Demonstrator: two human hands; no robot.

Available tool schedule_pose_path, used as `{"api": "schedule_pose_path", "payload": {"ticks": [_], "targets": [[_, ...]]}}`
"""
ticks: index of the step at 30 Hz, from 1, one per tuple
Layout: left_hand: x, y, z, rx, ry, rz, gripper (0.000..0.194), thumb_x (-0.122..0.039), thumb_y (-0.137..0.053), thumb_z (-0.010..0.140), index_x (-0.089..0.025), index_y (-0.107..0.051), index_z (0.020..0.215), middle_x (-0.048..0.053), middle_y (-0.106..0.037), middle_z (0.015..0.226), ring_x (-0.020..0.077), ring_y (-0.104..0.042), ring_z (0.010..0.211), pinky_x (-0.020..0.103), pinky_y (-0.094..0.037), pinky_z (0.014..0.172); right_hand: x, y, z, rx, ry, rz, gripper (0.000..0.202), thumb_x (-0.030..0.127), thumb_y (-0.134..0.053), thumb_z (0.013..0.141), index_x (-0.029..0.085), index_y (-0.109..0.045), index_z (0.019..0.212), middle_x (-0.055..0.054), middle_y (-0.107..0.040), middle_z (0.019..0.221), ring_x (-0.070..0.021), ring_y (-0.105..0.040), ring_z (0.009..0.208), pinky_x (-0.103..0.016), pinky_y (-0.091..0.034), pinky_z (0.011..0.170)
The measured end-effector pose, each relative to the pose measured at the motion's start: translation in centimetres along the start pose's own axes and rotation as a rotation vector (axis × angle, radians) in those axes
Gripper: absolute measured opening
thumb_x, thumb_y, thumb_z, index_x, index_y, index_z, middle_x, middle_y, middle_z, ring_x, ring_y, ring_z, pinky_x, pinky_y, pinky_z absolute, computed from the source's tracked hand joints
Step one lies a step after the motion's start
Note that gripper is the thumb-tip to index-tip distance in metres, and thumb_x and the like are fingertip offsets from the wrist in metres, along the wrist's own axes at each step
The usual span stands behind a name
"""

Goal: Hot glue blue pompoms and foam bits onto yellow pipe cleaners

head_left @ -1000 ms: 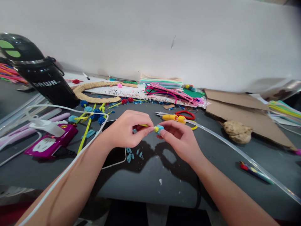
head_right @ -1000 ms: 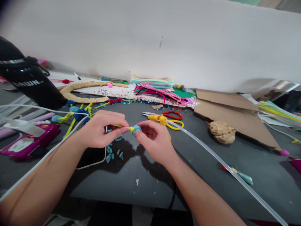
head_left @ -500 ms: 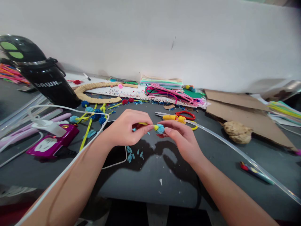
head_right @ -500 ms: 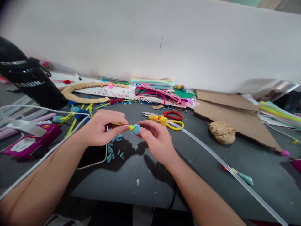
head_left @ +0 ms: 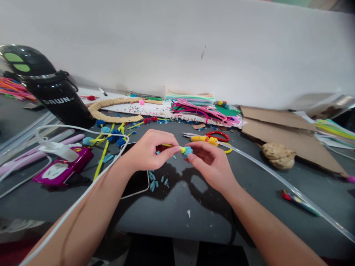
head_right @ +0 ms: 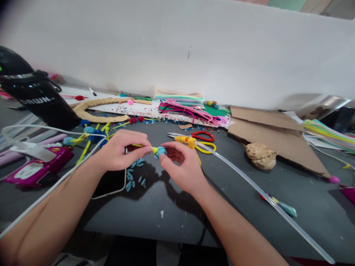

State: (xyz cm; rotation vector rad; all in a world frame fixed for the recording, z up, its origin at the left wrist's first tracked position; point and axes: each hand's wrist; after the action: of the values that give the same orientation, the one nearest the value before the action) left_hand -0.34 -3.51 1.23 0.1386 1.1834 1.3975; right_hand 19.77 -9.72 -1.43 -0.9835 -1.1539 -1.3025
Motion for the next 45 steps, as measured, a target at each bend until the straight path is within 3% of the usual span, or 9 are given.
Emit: {"api": "schedule_pose_path", "payload": {"ticks": [19, 26, 45], "targets": [[-0.03, -0.2, 0.06, -0.006, -0.011, -0.031, 0.012, -0.017, -0.06, 0.087, -0.013, -0.068, 0.079, 0.0, -0.058, 0.066, 0.0072, -0.048, 0.058, 0.02, -0.035, 0.055, 0.18, 0.1, 0.15, -0.018, -0.004, -0.014, 0.018, 0.027, -0.072, 0.078, 0.017, -0.071, 0.093, -0.005, -0.072, 0.084, -0.0168, -0.067, 0.074, -0.03, -0.059, 0.071], [0.1, 0.11, -0.07, -0.019, 0.021, -0.022, 0.014, -0.018, -0.06, 0.088, -0.013, -0.067, 0.078, -0.001, -0.058, 0.065, 0.0068, -0.044, 0.055, 0.021, -0.034, 0.052, 0.58, 0.23, -0.09, -0.025, 0.032, 0.087, 0.017, 0.024, -0.061, 0.085, 0.018, -0.072, 0.098, -0.004, -0.074, 0.093, -0.0156, -0.07, 0.079, -0.028, -0.06, 0.074], [0.53, 0.2, -0.06, -0.039, 0.021, -0.005, 0.012, -0.019, -0.061, 0.088, -0.014, -0.071, 0.086, 0.0, -0.056, 0.067, 0.0076, -0.046, 0.056, 0.022, -0.035, 0.051, 0.15, 0.43, 0.5, 0.0, -0.03, 0.166, 0.019, 0.03, -0.071, 0.082, 0.019, -0.072, 0.098, -0.004, -0.074, 0.092, -0.0163, -0.071, 0.082, -0.029, -0.06, 0.077]]}}
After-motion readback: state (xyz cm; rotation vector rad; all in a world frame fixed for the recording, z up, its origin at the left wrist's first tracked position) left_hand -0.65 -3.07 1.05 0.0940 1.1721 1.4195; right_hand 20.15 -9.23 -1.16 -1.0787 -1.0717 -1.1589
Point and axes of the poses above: each hand's wrist, its own z-axis towards the middle knuckle, its own y-axis out of the back of the hand, x = y × z
